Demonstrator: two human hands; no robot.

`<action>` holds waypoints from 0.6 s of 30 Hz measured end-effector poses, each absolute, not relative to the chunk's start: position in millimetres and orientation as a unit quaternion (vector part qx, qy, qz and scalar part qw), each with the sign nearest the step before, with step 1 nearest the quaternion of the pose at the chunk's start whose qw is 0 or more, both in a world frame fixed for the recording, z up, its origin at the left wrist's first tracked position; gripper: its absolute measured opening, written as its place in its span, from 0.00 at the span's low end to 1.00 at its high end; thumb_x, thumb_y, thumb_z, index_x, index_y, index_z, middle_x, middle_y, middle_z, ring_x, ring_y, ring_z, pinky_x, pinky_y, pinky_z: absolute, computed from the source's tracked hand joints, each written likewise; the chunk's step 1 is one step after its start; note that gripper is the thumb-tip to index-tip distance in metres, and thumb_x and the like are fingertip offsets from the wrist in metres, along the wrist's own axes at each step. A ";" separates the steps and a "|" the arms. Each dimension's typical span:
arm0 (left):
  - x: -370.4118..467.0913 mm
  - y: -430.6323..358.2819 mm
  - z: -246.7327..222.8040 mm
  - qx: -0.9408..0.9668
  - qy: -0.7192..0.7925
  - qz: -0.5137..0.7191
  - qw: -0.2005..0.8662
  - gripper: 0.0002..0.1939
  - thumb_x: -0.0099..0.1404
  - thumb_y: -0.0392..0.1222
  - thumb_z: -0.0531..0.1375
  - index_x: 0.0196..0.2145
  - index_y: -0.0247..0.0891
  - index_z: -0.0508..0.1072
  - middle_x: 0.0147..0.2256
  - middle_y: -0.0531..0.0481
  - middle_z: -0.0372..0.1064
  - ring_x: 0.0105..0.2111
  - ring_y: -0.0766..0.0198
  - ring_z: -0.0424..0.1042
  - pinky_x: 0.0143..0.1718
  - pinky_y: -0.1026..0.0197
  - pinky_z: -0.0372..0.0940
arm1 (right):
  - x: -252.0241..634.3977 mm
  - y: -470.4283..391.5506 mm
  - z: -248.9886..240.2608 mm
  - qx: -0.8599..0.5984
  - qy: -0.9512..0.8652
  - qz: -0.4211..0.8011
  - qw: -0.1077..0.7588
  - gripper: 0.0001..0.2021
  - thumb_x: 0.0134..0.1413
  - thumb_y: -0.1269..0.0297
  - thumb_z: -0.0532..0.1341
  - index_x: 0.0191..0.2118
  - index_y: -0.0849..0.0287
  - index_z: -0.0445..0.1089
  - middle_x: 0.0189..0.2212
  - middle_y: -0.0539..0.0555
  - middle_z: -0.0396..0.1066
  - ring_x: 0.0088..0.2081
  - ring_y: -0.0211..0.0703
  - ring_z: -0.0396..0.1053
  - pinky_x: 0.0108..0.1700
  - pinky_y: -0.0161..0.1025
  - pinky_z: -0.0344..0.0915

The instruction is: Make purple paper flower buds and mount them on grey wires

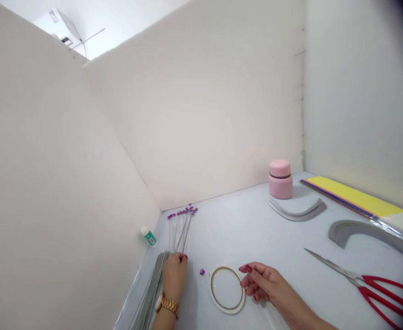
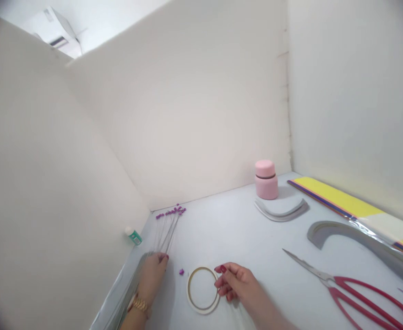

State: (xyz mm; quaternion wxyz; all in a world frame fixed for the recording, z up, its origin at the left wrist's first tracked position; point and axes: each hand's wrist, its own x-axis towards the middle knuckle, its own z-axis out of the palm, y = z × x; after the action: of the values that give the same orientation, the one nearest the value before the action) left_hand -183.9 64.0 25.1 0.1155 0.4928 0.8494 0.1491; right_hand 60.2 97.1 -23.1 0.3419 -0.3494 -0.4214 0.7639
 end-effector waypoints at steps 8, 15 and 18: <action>-186.3 72.1 24.1 0.496 0.856 0.112 0.096 0.10 0.64 0.42 0.55 0.38 0.33 0.70 0.37 0.48 0.71 0.36 0.61 0.71 0.38 0.53 0.66 | 62.7 93.9 -16.6 -0.345 -0.437 0.758 0.339 0.17 0.45 0.51 0.61 0.32 0.61 0.69 0.24 0.53 0.72 0.24 0.37 0.66 0.24 0.32 0.55; -187.2 72.1 21.4 0.491 0.859 0.127 0.063 0.10 0.64 0.42 0.55 0.38 0.33 0.70 0.37 0.48 0.71 0.36 0.61 0.71 0.38 0.52 0.66 | 63.5 91.7 -9.3 -0.347 -0.445 0.753 0.339 0.14 0.46 0.54 0.60 0.32 0.62 0.69 0.25 0.53 0.72 0.24 0.36 0.65 0.26 0.33 0.55; -183.9 65.0 21.9 0.488 0.858 0.152 0.047 0.10 0.64 0.41 0.54 0.38 0.33 0.71 0.35 0.47 0.72 0.35 0.61 0.72 0.38 0.52 0.65 | 63.6 92.5 -11.0 -0.344 -0.452 0.751 0.337 0.14 0.48 0.54 0.59 0.32 0.62 0.69 0.25 0.53 0.72 0.23 0.36 0.65 0.25 0.33 0.55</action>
State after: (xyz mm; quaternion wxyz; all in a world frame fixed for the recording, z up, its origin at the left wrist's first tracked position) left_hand -183.9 65.0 21.9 0.0469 0.4879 0.8582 0.1524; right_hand 63.6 92.5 -11.0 0.3373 -0.3441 -0.4523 0.7505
